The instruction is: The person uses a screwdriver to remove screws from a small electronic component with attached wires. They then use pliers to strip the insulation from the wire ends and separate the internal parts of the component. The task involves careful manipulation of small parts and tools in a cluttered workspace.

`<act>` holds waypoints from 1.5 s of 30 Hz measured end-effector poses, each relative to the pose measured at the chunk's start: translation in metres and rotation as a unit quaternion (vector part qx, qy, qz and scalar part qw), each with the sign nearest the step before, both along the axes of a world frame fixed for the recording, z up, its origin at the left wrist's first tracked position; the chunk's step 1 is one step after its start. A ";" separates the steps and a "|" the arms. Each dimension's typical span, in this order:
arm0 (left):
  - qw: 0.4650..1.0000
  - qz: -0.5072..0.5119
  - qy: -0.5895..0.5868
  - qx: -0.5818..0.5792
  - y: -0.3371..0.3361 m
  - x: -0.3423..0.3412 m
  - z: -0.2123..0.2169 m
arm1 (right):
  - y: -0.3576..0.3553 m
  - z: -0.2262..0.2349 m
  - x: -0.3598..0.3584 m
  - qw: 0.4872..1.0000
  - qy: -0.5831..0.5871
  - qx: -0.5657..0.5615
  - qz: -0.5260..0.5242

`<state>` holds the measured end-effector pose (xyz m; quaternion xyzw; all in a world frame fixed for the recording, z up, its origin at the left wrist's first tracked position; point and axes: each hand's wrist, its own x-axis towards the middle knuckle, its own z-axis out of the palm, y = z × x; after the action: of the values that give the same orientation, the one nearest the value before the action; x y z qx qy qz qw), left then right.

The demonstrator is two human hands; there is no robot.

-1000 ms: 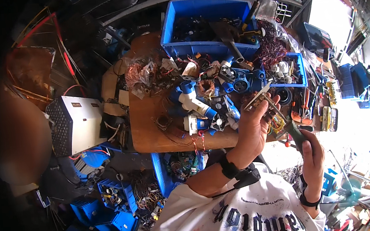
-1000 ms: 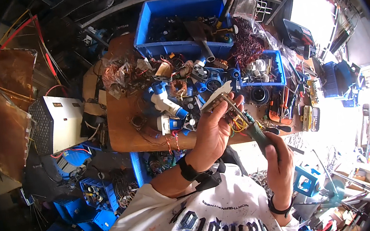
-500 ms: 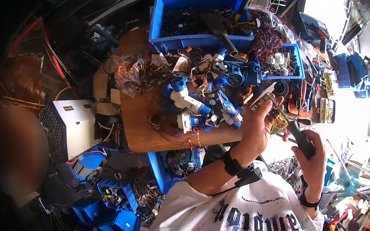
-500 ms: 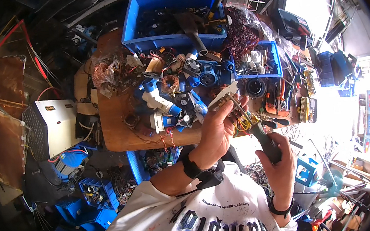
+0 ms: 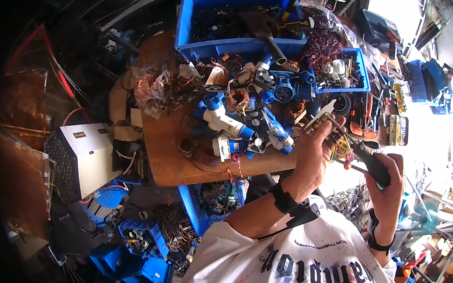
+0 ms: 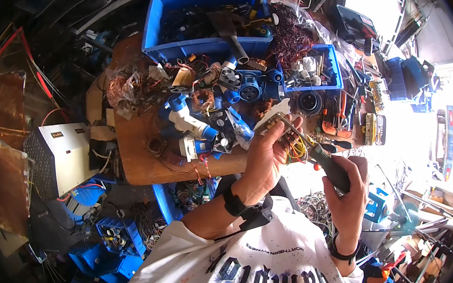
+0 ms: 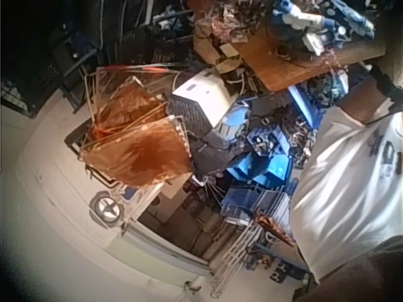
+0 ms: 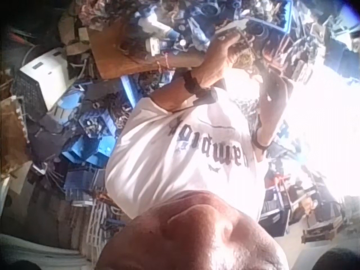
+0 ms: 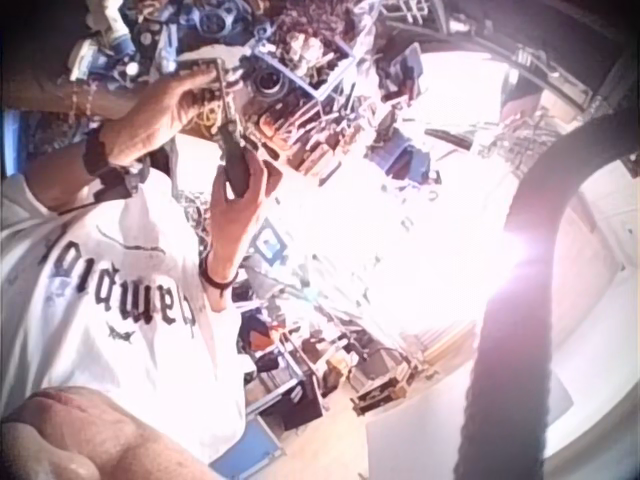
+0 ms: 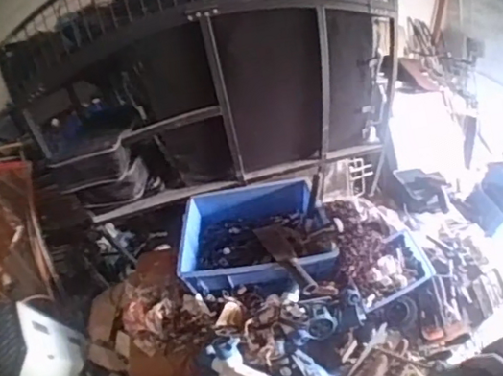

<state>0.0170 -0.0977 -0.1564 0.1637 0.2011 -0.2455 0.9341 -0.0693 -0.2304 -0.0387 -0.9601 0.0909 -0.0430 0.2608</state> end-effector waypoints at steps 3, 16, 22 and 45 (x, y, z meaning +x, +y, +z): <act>1.000 0.008 -0.009 -0.005 -0.001 0.001 0.004 | -0.001 -0.006 0.001 0.998 -0.041 0.037 0.001; 0.999 0.029 -0.020 0.003 0.001 0.002 0.011 | 0.010 0.011 0.003 0.998 -0.015 0.055 -0.012; 0.999 0.033 -0.025 -0.009 0.001 0.000 0.013 | 0.009 0.009 0.001 1.000 -0.013 0.006 -0.009; 0.998 0.041 -0.021 -0.035 0.003 0.000 0.013 | 0.014 0.013 0.006 1.000 0.016 0.007 -0.016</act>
<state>0.0172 -0.0946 -0.1432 0.1280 0.1793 -0.2103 0.9525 -0.0630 -0.2169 -0.0260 -0.9571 0.1109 -0.0315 0.2658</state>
